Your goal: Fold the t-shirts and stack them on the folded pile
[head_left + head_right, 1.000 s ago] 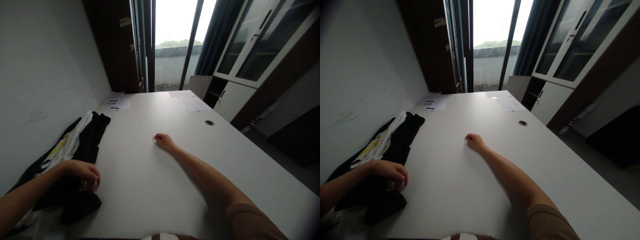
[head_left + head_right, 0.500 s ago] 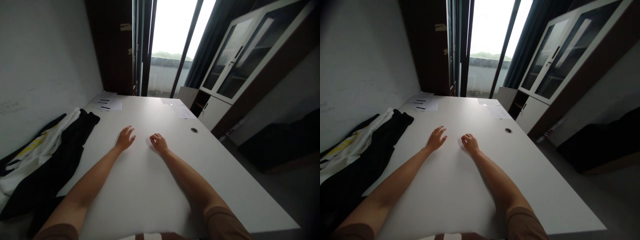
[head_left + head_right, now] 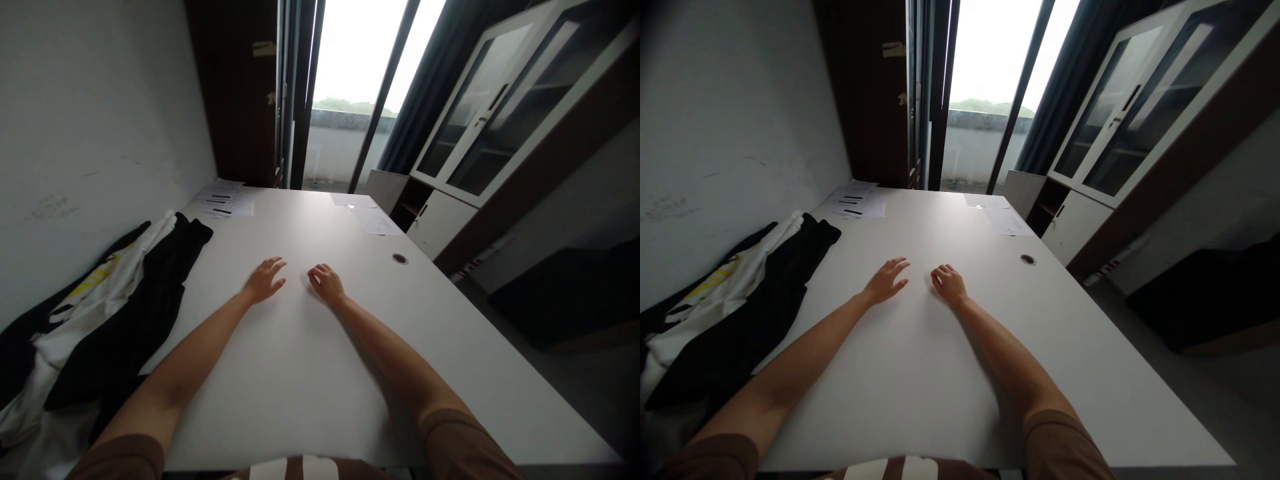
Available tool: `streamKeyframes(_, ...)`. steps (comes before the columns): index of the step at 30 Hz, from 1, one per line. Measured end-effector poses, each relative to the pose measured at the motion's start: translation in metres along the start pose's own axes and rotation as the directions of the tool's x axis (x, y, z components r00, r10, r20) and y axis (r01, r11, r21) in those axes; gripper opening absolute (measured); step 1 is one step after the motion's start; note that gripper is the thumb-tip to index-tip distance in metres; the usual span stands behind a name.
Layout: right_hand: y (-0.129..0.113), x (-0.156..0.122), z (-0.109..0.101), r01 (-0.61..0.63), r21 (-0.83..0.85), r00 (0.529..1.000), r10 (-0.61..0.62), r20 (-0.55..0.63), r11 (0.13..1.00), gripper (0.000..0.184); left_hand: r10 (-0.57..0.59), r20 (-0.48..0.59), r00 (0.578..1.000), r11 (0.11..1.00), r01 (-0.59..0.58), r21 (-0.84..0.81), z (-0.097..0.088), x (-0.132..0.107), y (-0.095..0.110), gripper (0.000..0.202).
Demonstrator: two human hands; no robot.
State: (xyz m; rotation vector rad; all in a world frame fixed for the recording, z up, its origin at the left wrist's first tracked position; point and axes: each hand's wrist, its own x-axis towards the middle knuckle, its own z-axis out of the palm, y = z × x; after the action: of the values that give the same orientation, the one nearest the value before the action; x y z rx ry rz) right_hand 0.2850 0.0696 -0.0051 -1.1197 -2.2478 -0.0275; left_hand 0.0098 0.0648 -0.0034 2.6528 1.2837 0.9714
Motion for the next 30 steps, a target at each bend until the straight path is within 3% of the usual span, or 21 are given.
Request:
streamKeyframes(2, -0.003, 0.001, 0.0, 0.014, -0.033, 1.0, -0.013, 0.022, 0.999, 0.014, 0.0, -0.01, 1.0, 1.0, 0.0, -0.007, 0.0, 0.0, -0.001, 0.043)
streamKeyframes(6, -0.007, 0.001, -0.001, 0.003, -0.073, 1.0, -0.003, 0.007, 0.997, 0.015, -0.052, -0.049, 0.997, 0.999, 0.052, -0.01, -0.001, 0.001, -0.002, 0.007)
streamKeyframes(12, 0.004, -0.004, -0.01, -0.104, -0.029, 0.992, 0.102, -0.079, 0.994, 0.027, -0.198, -0.072, 0.978, 0.975, 0.204, 0.092, -0.006, 0.001, -0.006, 0.024)
streamKeyframes(23, 0.007, -0.006, 0.001, -0.133, -0.09, 0.991, 0.133, -0.002, 0.987, 0.028, -0.263, 0.051, 0.964, 0.952, 0.25, 0.177, -0.004, 0.003, -0.005, 0.028)
streamKeyframes(30, 0.006, -0.006, 0.0, -0.178, -0.107, 0.983, 0.182, 0.033, 0.978, 0.027, -0.323, 0.08, 0.943, 0.935, 0.305, 0.181, -0.004, 0.0, 0.002, 0.047)
